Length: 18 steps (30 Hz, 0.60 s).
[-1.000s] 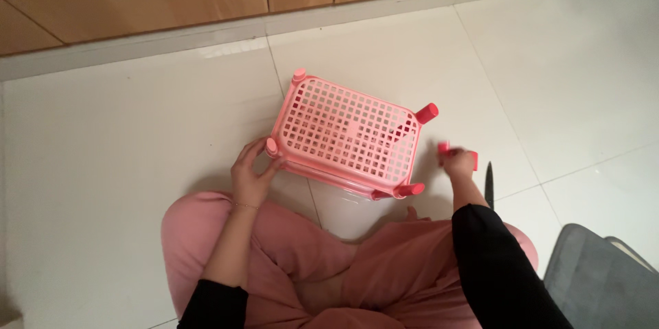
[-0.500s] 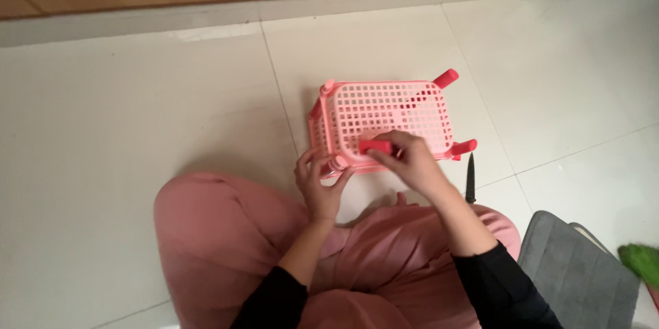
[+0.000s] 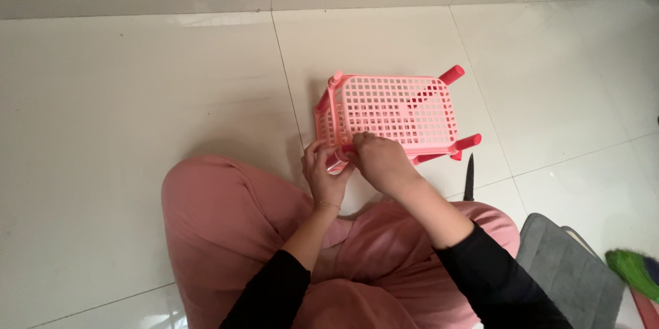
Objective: The person assembles a pink plastic basket by inserting red cylindrical connectors into the corner holes of two basket halves. They align the halves, insert the connectors, and press them into place to form a complete basket.
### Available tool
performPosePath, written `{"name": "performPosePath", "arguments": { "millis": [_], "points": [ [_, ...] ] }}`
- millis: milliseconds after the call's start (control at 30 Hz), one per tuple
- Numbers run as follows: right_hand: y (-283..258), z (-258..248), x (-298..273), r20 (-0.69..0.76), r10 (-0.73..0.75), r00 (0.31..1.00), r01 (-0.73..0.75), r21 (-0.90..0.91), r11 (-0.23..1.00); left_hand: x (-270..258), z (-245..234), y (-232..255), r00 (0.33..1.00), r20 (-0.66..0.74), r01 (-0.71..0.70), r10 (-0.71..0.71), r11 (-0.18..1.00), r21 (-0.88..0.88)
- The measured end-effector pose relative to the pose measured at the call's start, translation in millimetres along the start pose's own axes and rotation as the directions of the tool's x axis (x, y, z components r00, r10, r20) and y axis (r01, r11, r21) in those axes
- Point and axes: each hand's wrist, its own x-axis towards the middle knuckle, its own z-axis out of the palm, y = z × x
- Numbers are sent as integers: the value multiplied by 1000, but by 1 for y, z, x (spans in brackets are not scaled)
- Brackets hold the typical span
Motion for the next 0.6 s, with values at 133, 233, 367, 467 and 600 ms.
{"name": "performPosePath", "arguments": {
  "millis": [133, 233, 367, 467, 600],
  "points": [
    [5, 4, 15, 144, 15, 989, -4, -81, 997, 2, 2, -2, 1000, -11, 7, -8, 999, -34],
    [2, 6, 17, 145, 13, 989, 0, -88, 996, -1, 3, -3, 999, -27, 17, -18, 999, -46],
    [-8, -4, 14, 218, 86, 972, -50, -168, 985, -3, 7, 2, 985, 40, 172, -168, 939, -298],
    [-7, -26, 12, 247, 69, 967, -73, 9, 997, -2, 4, -1, 984, 60, 175, -166, 956, -236],
    [3, -53, 22, -306, 220, 926, -69, 436, 897, -9, -1, -21, 989, 116, 116, -93, 971, -211]
  ]
}}
